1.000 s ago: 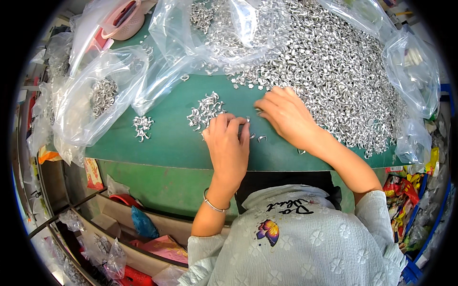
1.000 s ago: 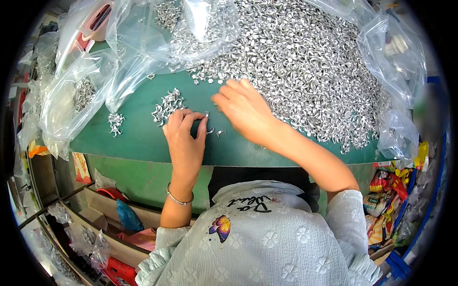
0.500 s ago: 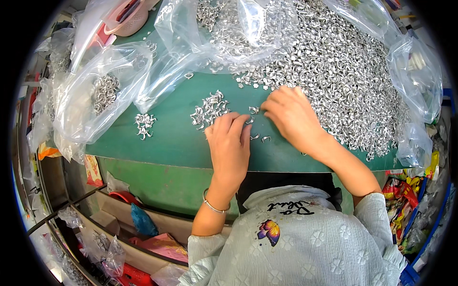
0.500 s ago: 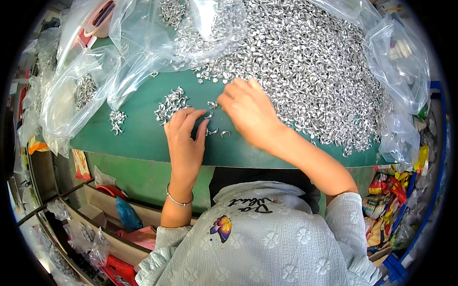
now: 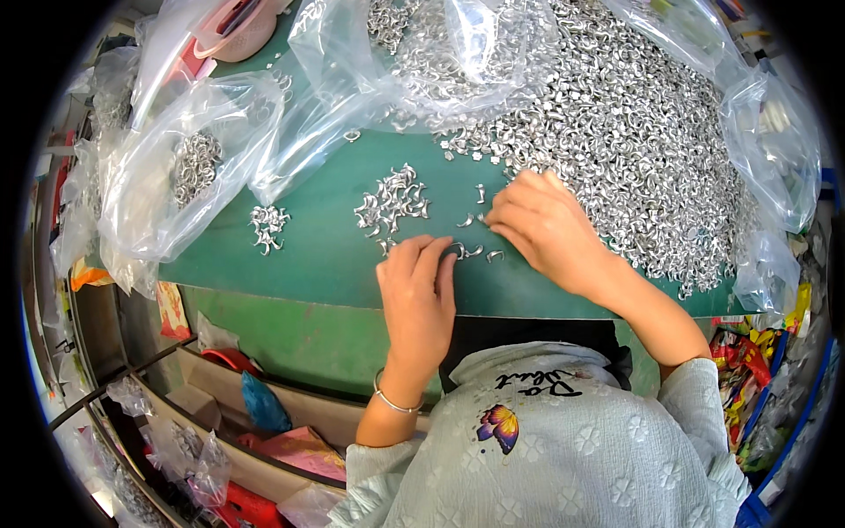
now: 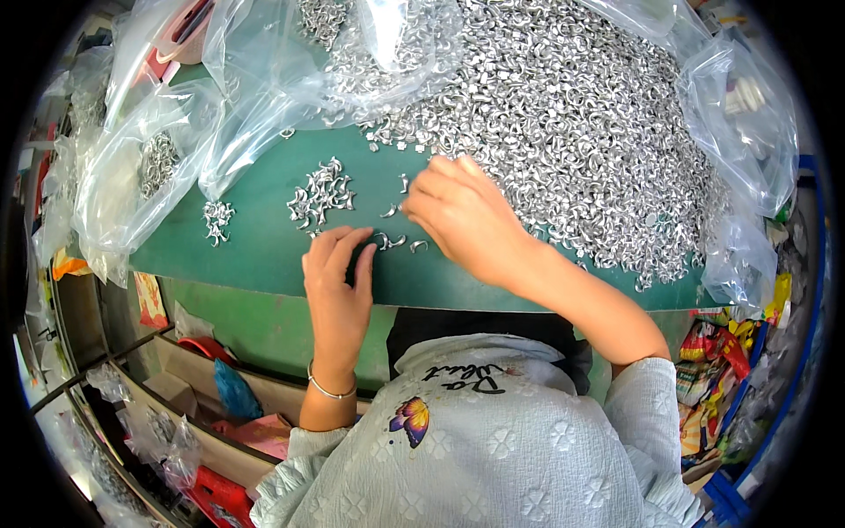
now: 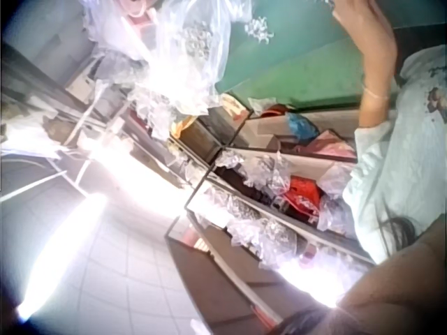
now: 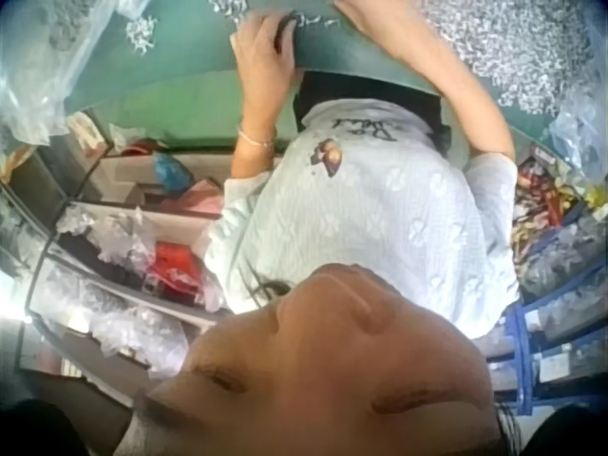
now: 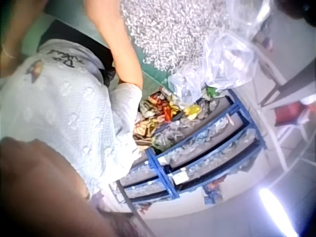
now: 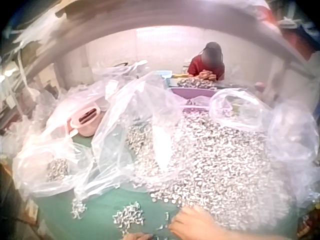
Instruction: The person sorts small metal clover-shaped components by hand on a green workbench, picking them up from a pile and placing them into separate groups.
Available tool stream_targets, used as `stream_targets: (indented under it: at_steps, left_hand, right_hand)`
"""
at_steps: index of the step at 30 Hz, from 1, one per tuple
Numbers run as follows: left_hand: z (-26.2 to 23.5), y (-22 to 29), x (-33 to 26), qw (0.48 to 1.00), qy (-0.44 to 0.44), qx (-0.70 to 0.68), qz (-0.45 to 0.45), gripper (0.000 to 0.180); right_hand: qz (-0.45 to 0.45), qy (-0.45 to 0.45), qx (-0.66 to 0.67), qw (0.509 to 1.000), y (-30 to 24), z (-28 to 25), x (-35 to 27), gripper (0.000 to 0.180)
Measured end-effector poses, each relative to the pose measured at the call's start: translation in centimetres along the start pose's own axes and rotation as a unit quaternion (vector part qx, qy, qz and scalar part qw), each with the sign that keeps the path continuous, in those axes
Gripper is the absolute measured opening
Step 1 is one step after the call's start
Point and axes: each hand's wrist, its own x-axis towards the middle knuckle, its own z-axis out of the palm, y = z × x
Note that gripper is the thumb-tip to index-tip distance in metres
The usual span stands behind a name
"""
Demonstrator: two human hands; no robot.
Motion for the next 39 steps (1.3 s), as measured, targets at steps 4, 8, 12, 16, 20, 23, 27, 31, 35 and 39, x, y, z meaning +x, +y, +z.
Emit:
stream_targets:
  at_steps: [4,8,12,16,20,23,27,31,35,39]
  left_hand:
    - [0.8,0.2,-0.3,1.0,-0.009,-0.022,-0.001,0.021]
    - [0.9,0.0,-0.8,0.996,-0.046,-0.065,0.044,0.022]
    - [1.4,-0.1,-0.3,0.997,0.008,-0.077,0.026,0.022]
    - [1.4,0.6,0.4,0.998,0.04,-0.042,0.008,0.023]
    - [1.2,0.1,0.5,0.998,0.058,-0.025,0.001,0.023]
    - [1.0,-0.2,0.4,0.998,0.059,-0.021,-0.005,0.022]
    - [1.4,0.0,0.4,0.998,0.056,-0.019,0.0,0.021]
    - [1.2,0.1,0.5,0.998,0.062,-0.019,0.002,0.022]
    - [0.8,0.1,0.5,0.996,0.067,-0.051,-0.007,0.026]
    - [0.6,0.9,0.6,0.982,0.076,-0.171,-0.038,0.028]
  right_hand:
    - [-0.008,-0.088,0.001,0.996,-0.2,0.0,-1.1,0.009]
    - [-0.02,-0.082,0.136,0.987,0.3,-0.3,-1.2,0.01]
    - [0.042,0.018,0.069,0.997,1.1,0.0,0.7,0.012]
    - [0.017,-0.012,-0.034,0.999,1.3,1.7,1.9,0.012]
    - [0.006,-0.049,-0.015,0.999,1.3,1.6,1.7,0.013]
    - [0.019,0.002,0.016,1.0,0.9,1.2,1.6,0.012]
    - [0.003,0.023,0.006,1.0,0.9,1.7,1.8,0.013]
    - [0.012,-0.009,0.0,1.0,1.3,2.1,1.8,0.014]
    - [0.01,0.028,0.038,0.999,0.8,1.2,1.4,0.014]
    - [-0.005,0.084,0.084,0.993,-1.1,0.0,0.6,0.017]
